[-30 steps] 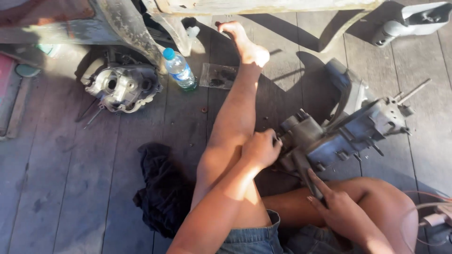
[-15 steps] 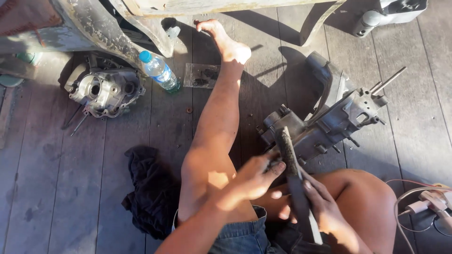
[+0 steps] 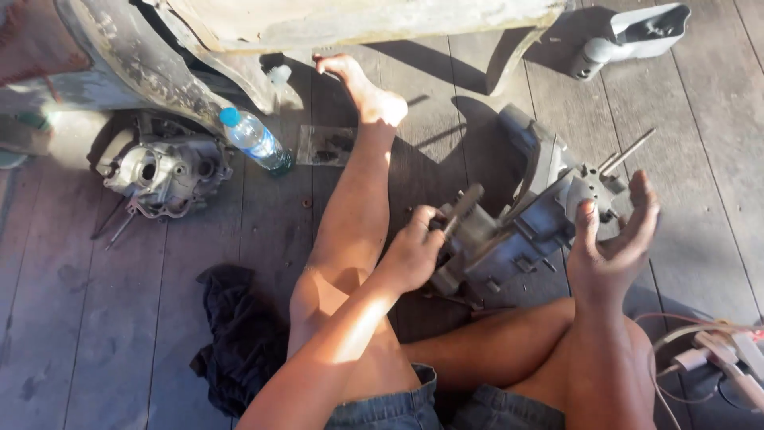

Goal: Filing the edges of a metal engine component and brushing away the metal shavings.

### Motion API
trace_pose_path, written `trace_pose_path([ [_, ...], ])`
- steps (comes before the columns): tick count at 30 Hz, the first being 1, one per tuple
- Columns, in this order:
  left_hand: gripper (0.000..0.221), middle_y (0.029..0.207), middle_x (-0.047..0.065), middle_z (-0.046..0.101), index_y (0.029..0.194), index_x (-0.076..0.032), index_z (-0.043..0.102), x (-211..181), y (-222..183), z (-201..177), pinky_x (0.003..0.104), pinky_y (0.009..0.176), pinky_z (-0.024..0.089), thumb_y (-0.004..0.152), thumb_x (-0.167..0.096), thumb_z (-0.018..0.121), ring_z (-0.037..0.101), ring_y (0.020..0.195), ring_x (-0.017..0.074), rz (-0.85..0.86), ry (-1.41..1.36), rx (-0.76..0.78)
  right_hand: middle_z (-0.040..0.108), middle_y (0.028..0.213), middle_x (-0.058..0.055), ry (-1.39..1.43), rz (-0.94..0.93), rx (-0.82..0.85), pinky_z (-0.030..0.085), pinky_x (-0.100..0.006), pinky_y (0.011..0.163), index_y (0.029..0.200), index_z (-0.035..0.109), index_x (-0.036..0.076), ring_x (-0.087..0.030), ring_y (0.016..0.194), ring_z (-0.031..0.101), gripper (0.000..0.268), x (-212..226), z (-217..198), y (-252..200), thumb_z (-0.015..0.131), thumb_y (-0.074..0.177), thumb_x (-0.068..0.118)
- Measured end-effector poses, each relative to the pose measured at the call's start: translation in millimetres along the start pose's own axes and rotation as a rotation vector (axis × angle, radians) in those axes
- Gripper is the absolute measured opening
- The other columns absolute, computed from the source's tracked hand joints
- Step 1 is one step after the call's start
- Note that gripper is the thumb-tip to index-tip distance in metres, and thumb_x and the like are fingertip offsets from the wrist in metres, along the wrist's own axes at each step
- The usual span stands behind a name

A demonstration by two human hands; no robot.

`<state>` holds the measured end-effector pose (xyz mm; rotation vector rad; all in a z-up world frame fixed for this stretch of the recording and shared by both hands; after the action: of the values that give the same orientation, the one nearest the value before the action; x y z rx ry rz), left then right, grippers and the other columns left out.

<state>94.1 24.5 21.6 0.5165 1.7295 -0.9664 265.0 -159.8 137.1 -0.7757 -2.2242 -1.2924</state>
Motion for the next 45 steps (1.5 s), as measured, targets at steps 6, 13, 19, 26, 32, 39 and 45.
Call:
trace_pose_path([
  [6, 0.047, 0.119, 0.023, 0.061, 0.143, -0.006, 0.044, 4, 36, 46, 0.052, 0.068, 0.057, 0.103, -0.028, 0.049, 0.070, 0.081, 0.0433, 0.262, 0.816, 0.059, 0.042, 0.153, -0.026, -0.122, 0.168, 0.080, 0.037, -0.052, 0.111, 0.137, 0.065, -0.004, -0.045, 0.138, 0.044, 0.036, -51, 33, -25, 0.070, 0.101, 0.003],
  [13, 0.036, 0.107, 0.025, 0.066, 0.129, -0.011, 0.062, 3, 110, 101, 0.053, 0.066, 0.057, 0.096, -0.018, 0.050, 0.071, 0.078, 0.0409, 0.211, 1.108, 0.156, 0.042, 0.152, -0.024, -0.153, 0.177, 0.159, 0.034, -0.056, 0.112, 0.139, 0.063, -0.005, -0.046, 0.137, 0.042, 0.036, -49, 34, -22, 0.065, 0.103, 0.004],
  [19, 0.078, 0.110, 0.026, 0.070, 0.165, -0.010, 0.019, -23, 44, 75, 0.052, 0.073, 0.056, 0.092, -0.008, 0.047, 0.071, 0.088, 0.0430, -0.040, 1.052, 0.483, 0.040, 0.154, -0.024, -0.155, 0.186, 0.205, 0.032, -0.055, 0.115, 0.138, 0.063, -0.007, -0.045, 0.136, 0.040, 0.038, -55, 38, -18, 0.065, 0.101, 0.002],
  [26, 0.064, 0.105, 0.021, 0.075, 0.160, -0.022, 0.033, 2, 56, 71, 0.047, 0.070, 0.054, 0.098, -0.022, 0.052, 0.073, 0.083, 0.0392, -0.108, 0.664, 0.385, 0.039, 0.153, -0.025, -0.145, 0.176, 0.218, 0.032, -0.056, 0.115, 0.138, 0.063, -0.007, -0.045, 0.135, 0.039, 0.039, -54, 39, -15, 0.065, 0.100, 0.002],
  [32, 0.078, 0.114, 0.021, 0.073, 0.165, -0.024, 0.023, -10, 63, 83, 0.048, 0.072, 0.055, 0.093, -0.009, 0.049, 0.072, 0.089, 0.0388, -0.094, 0.710, 0.422, 0.040, 0.151, -0.028, -0.146, 0.183, 0.190, 0.033, -0.058, 0.112, 0.140, 0.060, -0.002, -0.047, 0.136, 0.038, 0.040, -54, 34, -16, 0.065, 0.101, 0.005],
  [39, 0.061, 0.102, 0.019, 0.076, 0.163, -0.020, 0.026, -4, 8, 45, 0.043, 0.073, 0.056, 0.103, -0.029, 0.039, 0.073, 0.079, 0.0337, -0.277, 0.616, 0.470, 0.040, 0.153, -0.026, -0.120, 0.199, 0.175, 0.033, -0.060, 0.116, 0.139, 0.062, 0.004, -0.046, 0.138, 0.037, 0.039, -54, 35, -15, 0.067, 0.101, 0.012],
  [45, 0.071, 0.115, 0.025, 0.071, 0.165, -0.018, 0.021, -10, 5, 53, 0.047, 0.081, 0.056, 0.101, -0.040, 0.042, 0.073, 0.093, 0.0394, -0.176, 0.740, 0.489, 0.040, 0.152, -0.028, -0.134, 0.157, 0.206, 0.031, -0.059, 0.114, 0.139, 0.060, -0.005, -0.048, 0.136, 0.038, 0.038, -58, 29, -19, 0.064, 0.102, 0.001],
])
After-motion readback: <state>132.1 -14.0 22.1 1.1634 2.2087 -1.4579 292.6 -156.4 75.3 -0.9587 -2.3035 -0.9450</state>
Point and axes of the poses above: each hand's wrist, its own y-axis towards the middle knuckle, its own z-axis out of the palm, x = y × z, the point moved 8 cm from there along y, towards the middle knuckle
